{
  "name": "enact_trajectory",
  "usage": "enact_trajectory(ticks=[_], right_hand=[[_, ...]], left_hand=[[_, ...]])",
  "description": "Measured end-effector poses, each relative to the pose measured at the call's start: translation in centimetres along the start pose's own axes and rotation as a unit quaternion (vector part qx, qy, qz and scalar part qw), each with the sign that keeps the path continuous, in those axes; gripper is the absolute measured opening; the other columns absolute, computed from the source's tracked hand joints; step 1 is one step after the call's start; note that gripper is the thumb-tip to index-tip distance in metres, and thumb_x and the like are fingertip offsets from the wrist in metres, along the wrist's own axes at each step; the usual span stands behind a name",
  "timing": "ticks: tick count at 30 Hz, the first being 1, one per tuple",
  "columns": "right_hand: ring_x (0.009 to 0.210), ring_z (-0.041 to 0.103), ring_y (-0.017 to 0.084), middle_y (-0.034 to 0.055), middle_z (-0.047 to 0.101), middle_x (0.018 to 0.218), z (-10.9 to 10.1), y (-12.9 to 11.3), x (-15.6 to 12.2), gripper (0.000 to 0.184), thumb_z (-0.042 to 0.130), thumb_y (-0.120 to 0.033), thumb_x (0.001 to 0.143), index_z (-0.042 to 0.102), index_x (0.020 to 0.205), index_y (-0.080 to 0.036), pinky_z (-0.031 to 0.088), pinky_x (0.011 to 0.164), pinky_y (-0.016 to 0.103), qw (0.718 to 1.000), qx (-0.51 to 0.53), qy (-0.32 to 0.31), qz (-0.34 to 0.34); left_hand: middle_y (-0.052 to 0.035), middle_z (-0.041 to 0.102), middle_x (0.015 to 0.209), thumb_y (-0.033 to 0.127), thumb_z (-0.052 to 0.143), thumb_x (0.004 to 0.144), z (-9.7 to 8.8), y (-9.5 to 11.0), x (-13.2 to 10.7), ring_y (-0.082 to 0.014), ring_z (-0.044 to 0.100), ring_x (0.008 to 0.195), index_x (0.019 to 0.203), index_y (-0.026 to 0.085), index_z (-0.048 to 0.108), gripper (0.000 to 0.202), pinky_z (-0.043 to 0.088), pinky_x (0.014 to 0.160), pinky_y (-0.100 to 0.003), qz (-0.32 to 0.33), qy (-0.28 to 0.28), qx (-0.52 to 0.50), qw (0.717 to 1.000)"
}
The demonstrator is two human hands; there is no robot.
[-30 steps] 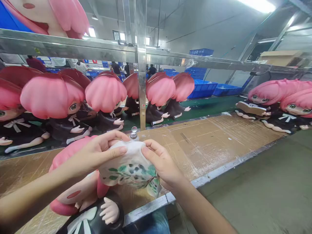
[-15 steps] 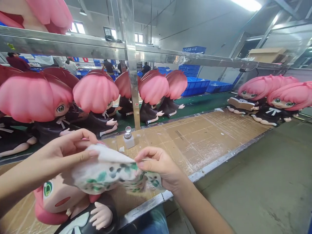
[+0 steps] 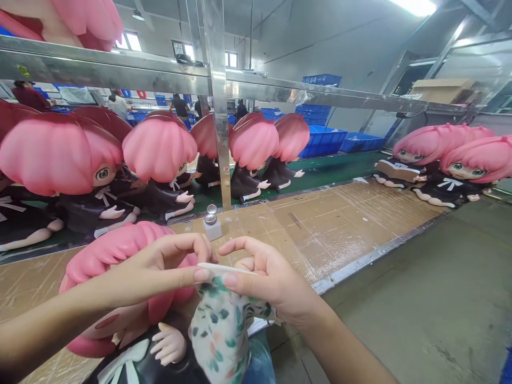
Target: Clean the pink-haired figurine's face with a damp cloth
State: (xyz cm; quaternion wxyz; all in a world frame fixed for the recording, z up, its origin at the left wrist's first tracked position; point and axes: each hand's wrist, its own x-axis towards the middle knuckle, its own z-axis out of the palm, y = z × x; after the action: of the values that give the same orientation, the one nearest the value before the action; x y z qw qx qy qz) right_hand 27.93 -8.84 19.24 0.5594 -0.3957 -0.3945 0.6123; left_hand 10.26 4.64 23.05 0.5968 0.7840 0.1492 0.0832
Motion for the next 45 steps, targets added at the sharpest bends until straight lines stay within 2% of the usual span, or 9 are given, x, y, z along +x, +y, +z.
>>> enact_trajectory(ticks=[2,5,11,17,24,29,34,39,45], right_hand=[[0.055,0.046,0.005,-0.0045,0.056,0.066,-0.3,0.3,-0.3,0.043,0.080,-0.038,0.080,0.062,0.116,-0.022,0.031,0.051,0.016,1.000,-0.018,-0.005,0.014],[0.058,0.050,0.007,-0.0004,0.060,0.070,-0.5,0.6,-0.3,0.029,0.076,-0.042,0.084,0.070,0.097,-0.017,0.034,0.054,0.019,0.999,-0.041,-0.006,0.011],[0.083,0.052,0.010,-0.0014,0.057,0.087,-0.3,1.3,0.8,0.018,0.076,-0.035,0.085,0.069,0.081,-0.018,0.040,0.077,0.021,0.994,-0.067,0.033,-0.084],[0.062,0.044,0.007,-0.0048,0.051,0.068,0.8,2.5,1.9,0.029,0.073,-0.044,0.083,0.061,0.082,-0.018,0.035,0.059,0.020,0.999,0.023,0.038,-0.024],[0.059,0.051,0.007,0.0017,0.060,0.072,1.8,3.7,2.3,0.043,0.082,-0.048,0.073,0.070,0.089,-0.009,0.036,0.056,0.019,0.992,0.119,-0.006,0.051],[0.060,0.055,0.006,0.0015,0.063,0.071,1.8,4.7,2.2,0.035,0.084,-0.039,0.074,0.072,0.088,-0.009,0.041,0.060,0.017,0.983,0.180,0.005,0.043],[0.069,0.064,0.011,0.0053,0.071,0.080,2.3,5.1,2.1,0.033,0.080,-0.036,0.079,0.074,0.101,-0.011,0.050,0.078,0.025,0.973,0.230,0.003,0.024],[0.081,0.067,0.016,0.0039,0.073,0.087,2.9,4.8,2.1,0.036,0.081,-0.042,0.078,0.073,0.104,-0.017,0.051,0.088,0.031,0.963,0.270,0.027,0.003],[0.097,0.067,0.022,0.0019,0.073,0.099,4.8,4.3,2.2,0.040,0.080,-0.057,0.074,0.073,0.099,-0.027,0.054,0.093,0.039,0.943,0.318,0.089,-0.047]], left_hand=[[0.0040,0.051,0.075,0.043,0.071,0.086,0.0,-0.1,0.0,-0.0106,0.046,0.072,0.075,0.017,0.054,0.032,0.036,0.063,-0.021,-0.006,0.003,-0.045,0.999],[0.0043,0.051,0.071,0.041,0.073,0.084,0.1,-0.4,0.0,-0.0096,0.046,0.067,0.075,0.017,0.050,0.034,0.037,0.060,-0.020,-0.011,0.006,-0.100,0.995],[0.0069,0.047,0.071,0.042,0.069,0.088,0.5,-0.7,-0.1,-0.0061,0.041,0.059,0.084,0.019,0.046,0.032,0.032,0.050,-0.016,0.002,0.060,-0.136,0.989],[0.0060,0.047,0.079,0.042,0.063,0.094,0.9,-1.1,-0.1,-0.0075,0.041,0.066,0.092,0.022,0.047,0.026,0.036,0.058,-0.019,0.040,0.085,-0.115,0.989],[0.0053,0.045,0.080,0.044,0.061,0.095,1.1,-1.2,-0.4,-0.0088,0.037,0.065,0.093,0.023,0.047,0.025,0.032,0.056,-0.021,0.035,0.101,-0.118,0.987],[0.0057,0.046,0.078,0.044,0.063,0.093,1.2,-1.1,-0.5,-0.0073,0.040,0.062,0.092,0.023,0.047,0.027,0.033,0.054,-0.020,0.024,0.108,-0.139,0.984],[0.0048,0.048,0.075,0.043,0.066,0.091,1.1,-1.0,-0.4,-0.0074,0.044,0.062,0.090,0.020,0.050,0.027,0.036,0.053,-0.018,0.007,0.120,-0.149,0.982],[0.0036,0.052,0.067,0.041,0.071,0.085,0.7,-0.4,0.0,-0.0082,0.047,0.060,0.083,0.016,0.060,0.027,0.035,0.052,-0.018,-0.001,0.103,-0.102,0.989],[0.0008,0.060,0.075,0.034,0.063,0.092,1.4,-1.0,0.3,-0.0118,0.055,0.070,0.081,0.017,0.062,0.020,0.043,0.063,-0.023,0.104,0.159,0.065,0.980]])
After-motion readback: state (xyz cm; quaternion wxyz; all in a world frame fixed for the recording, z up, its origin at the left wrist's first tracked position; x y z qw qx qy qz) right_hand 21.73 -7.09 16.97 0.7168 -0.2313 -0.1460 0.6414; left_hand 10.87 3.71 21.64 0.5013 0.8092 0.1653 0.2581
